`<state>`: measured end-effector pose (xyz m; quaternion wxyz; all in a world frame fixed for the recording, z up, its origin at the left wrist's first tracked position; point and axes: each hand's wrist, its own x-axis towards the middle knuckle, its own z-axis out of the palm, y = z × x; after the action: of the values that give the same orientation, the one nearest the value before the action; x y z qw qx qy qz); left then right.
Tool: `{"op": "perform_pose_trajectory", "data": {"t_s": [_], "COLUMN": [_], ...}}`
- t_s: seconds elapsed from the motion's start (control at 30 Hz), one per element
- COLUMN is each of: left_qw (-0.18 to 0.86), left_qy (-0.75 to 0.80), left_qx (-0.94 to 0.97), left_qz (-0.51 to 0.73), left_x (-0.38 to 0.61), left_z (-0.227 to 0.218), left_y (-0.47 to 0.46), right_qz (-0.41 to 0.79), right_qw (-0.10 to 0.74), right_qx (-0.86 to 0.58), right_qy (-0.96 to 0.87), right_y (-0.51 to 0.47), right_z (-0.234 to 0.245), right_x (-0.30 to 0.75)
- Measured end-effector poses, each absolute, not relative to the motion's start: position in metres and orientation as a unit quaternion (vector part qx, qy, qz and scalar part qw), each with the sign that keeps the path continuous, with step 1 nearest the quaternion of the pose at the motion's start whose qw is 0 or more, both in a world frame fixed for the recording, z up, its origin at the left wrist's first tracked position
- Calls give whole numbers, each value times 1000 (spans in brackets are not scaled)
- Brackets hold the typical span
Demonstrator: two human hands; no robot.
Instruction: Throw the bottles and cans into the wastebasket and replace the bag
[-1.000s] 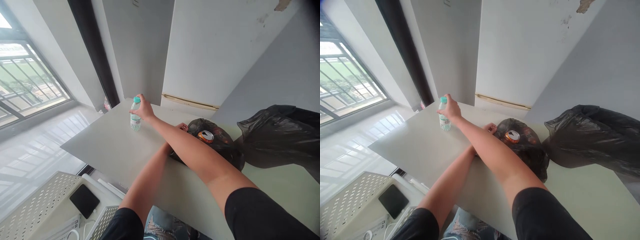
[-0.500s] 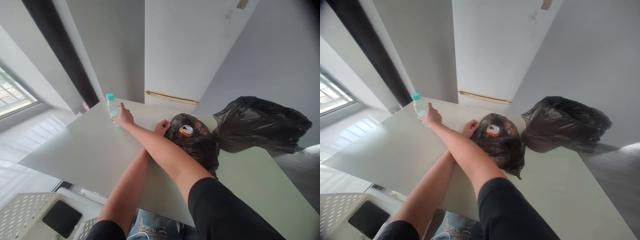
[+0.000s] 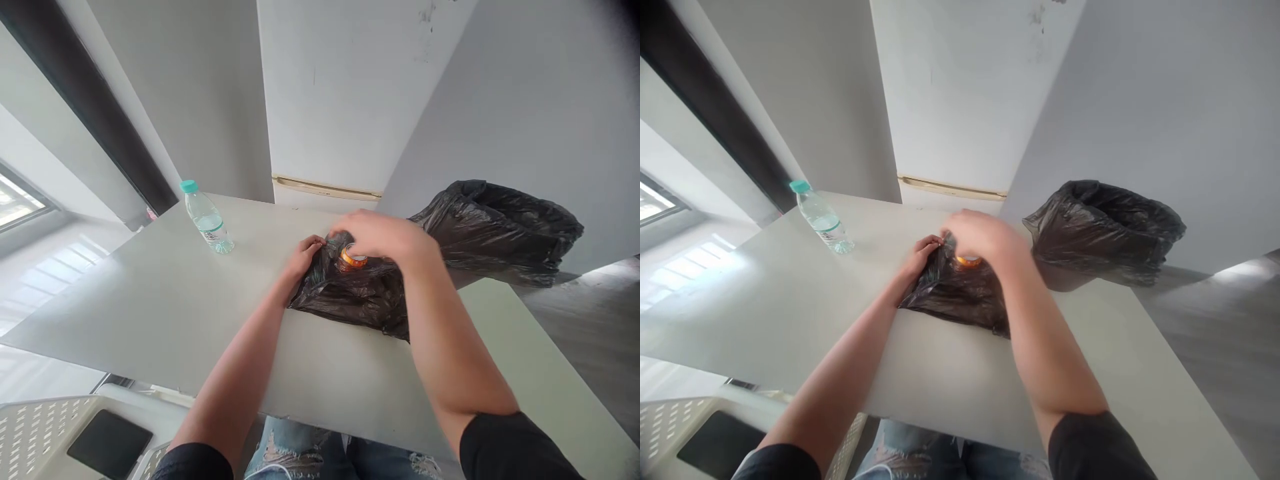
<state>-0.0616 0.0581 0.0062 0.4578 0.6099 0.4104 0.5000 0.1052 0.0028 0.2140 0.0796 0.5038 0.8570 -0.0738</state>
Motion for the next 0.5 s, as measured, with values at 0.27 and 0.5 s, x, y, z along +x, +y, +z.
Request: {"op": "perform_pose_trajectory", "data": {"t_s": [0.27, 0.5], "left_qw": [468, 454], "left_qy": [408, 413], "left_qx": [614, 633], "left_qz": [488, 471], "left_x": [-62, -63], "left_z": [4, 9], "left_y": [56, 51], "right_qz": [-111, -98], "right_qw": [60, 65], "right_qx": [556, 525], "right_qy": [821, 843], "right_y": [12, 23], "right_z": [174, 157], "right_x": [147, 138]}}
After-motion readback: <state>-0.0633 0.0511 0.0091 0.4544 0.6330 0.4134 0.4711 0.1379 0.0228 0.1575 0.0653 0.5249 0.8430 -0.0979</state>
